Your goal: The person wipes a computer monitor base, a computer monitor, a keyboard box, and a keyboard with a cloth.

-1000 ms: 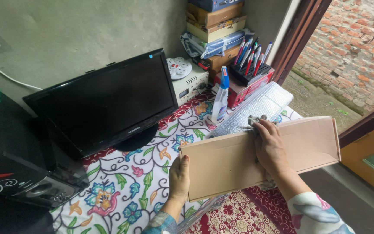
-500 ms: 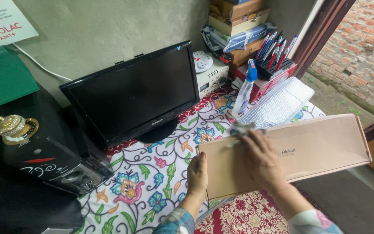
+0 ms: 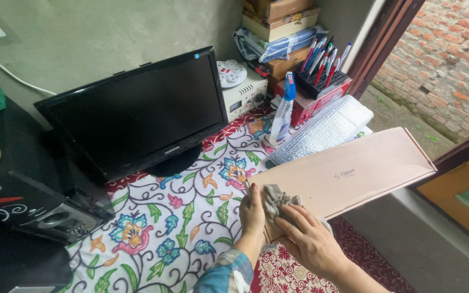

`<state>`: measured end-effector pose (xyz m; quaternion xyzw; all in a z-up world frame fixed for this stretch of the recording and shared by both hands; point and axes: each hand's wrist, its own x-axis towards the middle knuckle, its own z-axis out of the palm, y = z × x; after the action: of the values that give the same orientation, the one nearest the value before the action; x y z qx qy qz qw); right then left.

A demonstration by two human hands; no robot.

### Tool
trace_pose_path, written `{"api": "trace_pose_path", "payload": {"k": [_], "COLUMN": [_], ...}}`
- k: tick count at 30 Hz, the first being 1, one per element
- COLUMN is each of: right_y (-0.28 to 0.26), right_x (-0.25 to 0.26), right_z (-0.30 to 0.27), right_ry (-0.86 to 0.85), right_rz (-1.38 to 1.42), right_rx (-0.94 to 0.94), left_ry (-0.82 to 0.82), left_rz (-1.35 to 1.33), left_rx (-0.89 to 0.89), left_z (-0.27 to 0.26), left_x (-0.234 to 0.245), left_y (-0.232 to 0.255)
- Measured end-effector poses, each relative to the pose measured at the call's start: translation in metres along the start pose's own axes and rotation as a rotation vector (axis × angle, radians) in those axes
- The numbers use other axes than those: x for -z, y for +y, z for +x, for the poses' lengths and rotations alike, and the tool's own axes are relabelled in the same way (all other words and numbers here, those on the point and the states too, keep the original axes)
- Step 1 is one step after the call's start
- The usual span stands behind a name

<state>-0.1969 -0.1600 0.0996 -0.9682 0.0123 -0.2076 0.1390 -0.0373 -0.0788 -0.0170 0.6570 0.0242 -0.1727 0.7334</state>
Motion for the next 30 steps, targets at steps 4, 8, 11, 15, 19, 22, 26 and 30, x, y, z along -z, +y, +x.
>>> {"api": "trace_pose_path", "payload": {"k": [4,8,11,15,19,22,26,30], "right_y": [0.071,0.166,0.191,0.145,0.066,0.070,0.165,0.266], "right_x": [0.022,0.051,0.048,0.012,-0.002,0.006,0.030,0.045], "right_z": [-0.022,-0.055,-0.063,-0.040,-0.017,-0.001,-0.013,-0.048], "right_ry": [0.011,0.044,0.253,0.113,-0.023,-0.023,0.092,0.240], "right_rz": [-0.089,-0.166,-0.185,-0.108,-0.020,0.020,-0.024,-0.161], "right_rx": [0.207,-0.262,-0.505,-0.391,-0.155,0.131,-0.177,-0.661], "left_ry": [-0.018,-0.072,-0.124,-0.074,-0.016,-0.030,-0.112,-0.216], "left_rz": [0.135,-0.109,-0.167,0.007,0.106,0.094,0.083,-0.055], "left_rx": [0.111,0.267,0.210,0.100,0.031,-0.019,-0.038,-0.045], "left_z": [-0.005,-0.020,-0.026,-0.019,-0.015,-0.014,-0.009,-0.014], "left_x": [-0.004,-0.005,-0.013,-0.040,-0.057,-0.057,-0.032,-0.002], "left_y": [0.009,0.036,0.037,0.006,-0.009,-0.010,-0.006,0.027]}}
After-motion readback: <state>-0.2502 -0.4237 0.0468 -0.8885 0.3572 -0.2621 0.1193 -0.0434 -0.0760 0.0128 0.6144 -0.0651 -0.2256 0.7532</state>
